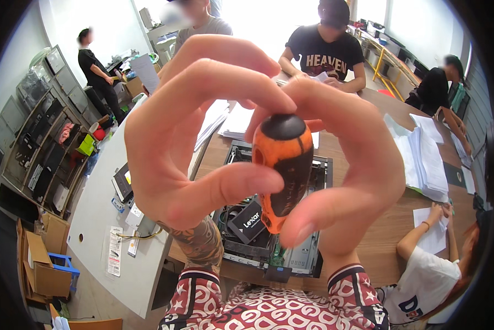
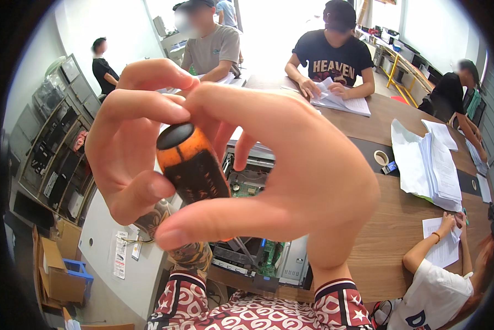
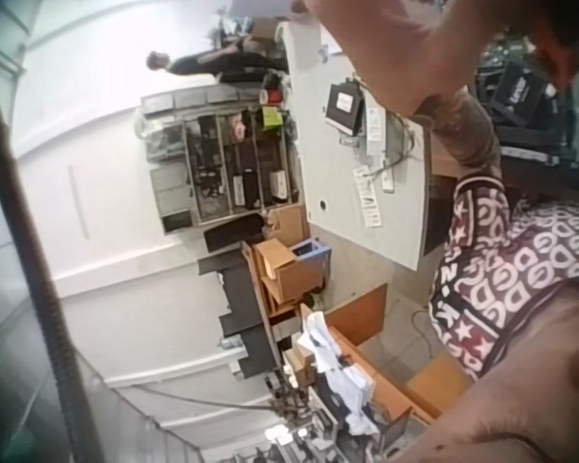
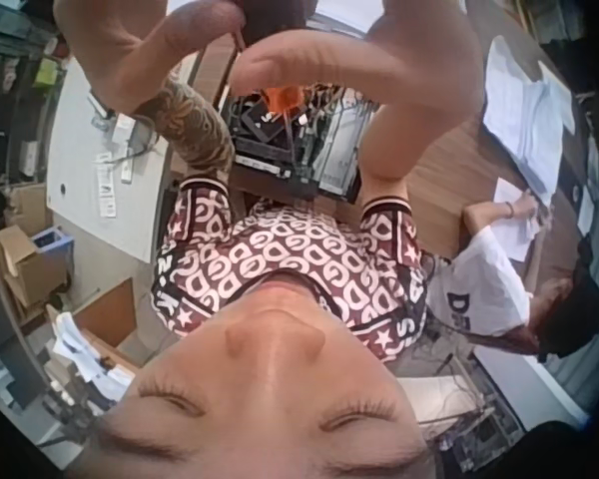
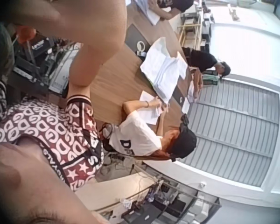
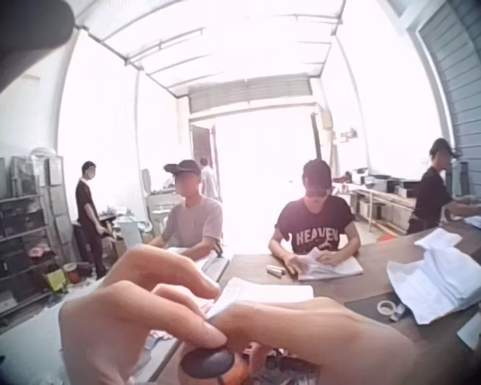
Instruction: The person uses a screwdriver to remove screws from the internal components of a computer tower, including a fan and electronic boards.
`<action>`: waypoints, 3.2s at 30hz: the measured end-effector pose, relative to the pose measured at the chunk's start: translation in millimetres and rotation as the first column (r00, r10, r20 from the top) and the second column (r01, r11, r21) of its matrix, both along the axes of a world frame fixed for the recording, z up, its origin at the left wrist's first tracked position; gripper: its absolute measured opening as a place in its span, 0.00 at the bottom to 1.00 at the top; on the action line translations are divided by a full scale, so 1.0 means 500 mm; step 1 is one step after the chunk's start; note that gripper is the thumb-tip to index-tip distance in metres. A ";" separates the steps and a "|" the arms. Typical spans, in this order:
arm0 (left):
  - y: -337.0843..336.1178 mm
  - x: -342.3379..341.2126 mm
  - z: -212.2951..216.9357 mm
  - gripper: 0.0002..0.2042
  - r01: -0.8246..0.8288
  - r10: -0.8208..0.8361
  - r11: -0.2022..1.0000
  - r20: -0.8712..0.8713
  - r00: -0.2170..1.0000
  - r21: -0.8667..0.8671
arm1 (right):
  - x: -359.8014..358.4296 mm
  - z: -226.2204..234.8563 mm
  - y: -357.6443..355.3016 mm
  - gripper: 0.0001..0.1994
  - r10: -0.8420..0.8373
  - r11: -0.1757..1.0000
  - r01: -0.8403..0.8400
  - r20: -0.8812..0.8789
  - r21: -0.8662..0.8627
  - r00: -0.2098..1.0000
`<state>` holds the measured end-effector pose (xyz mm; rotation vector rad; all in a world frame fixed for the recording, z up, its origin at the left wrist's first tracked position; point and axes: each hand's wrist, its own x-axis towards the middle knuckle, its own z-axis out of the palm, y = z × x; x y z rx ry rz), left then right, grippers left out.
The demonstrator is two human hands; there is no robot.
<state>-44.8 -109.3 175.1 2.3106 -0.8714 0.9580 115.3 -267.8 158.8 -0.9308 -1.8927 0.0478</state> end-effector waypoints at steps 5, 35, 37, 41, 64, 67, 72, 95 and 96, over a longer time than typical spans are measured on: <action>-0.012 -0.012 0.010 0.28 -0.027 0.028 0.999 -0.030 0.999 0.021 | 0.058 -0.007 0.005 0.40 0.292 0.954 -0.287 0.060 -0.084 0.954; 0.049 0.026 -0.006 0.19 0.399 -0.403 0.913 0.041 0.914 0.082 | 0.009 -0.012 0.048 0.37 0.447 0.874 -0.469 -0.169 -0.128 0.878; 0.052 0.018 -0.004 0.19 0.384 -0.387 0.919 0.021 0.922 0.091 | -0.014 -0.018 0.075 0.39 0.557 0.828 -0.560 -0.129 0.013 0.820; 0.045 -0.005 0.000 0.21 0.360 -0.360 0.933 -0.016 0.933 -0.004 | -0.045 -0.002 0.053 0.41 0.323 0.946 -0.310 -0.233 0.092 0.917; 0.019 0.020 -0.043 0.20 0.328 -0.318 0.922 0.080 0.945 -0.208 | 0.003 -0.016 0.046 0.41 0.442 0.894 -0.441 0.002 0.078 0.897; -0.002 -0.002 -0.042 0.19 0.347 -0.352 0.893 0.036 0.935 -0.287 | -0.009 -0.023 0.056 0.41 0.421 0.905 -0.423 -0.055 -0.037 0.905; -0.035 0.030 -0.053 0.20 0.450 -0.461 0.816 0.060 0.885 -0.362 | -0.002 -0.023 0.039 0.41 0.423 0.905 -0.424 -0.072 -0.007 0.903; -0.041 0.002 -0.004 0.28 0.050 -0.053 0.997 0.057 0.997 0.056 | -0.131 -0.053 -0.040 0.18 0.015 0.992 -0.105 -0.748 -0.073 0.663; -0.081 0.002 -0.014 0.29 -0.043 0.049 0.993 0.052 0.997 -0.111 | -0.116 -0.045 -0.060 0.20 0.092 0.957 -0.268 -0.753 -0.115 0.651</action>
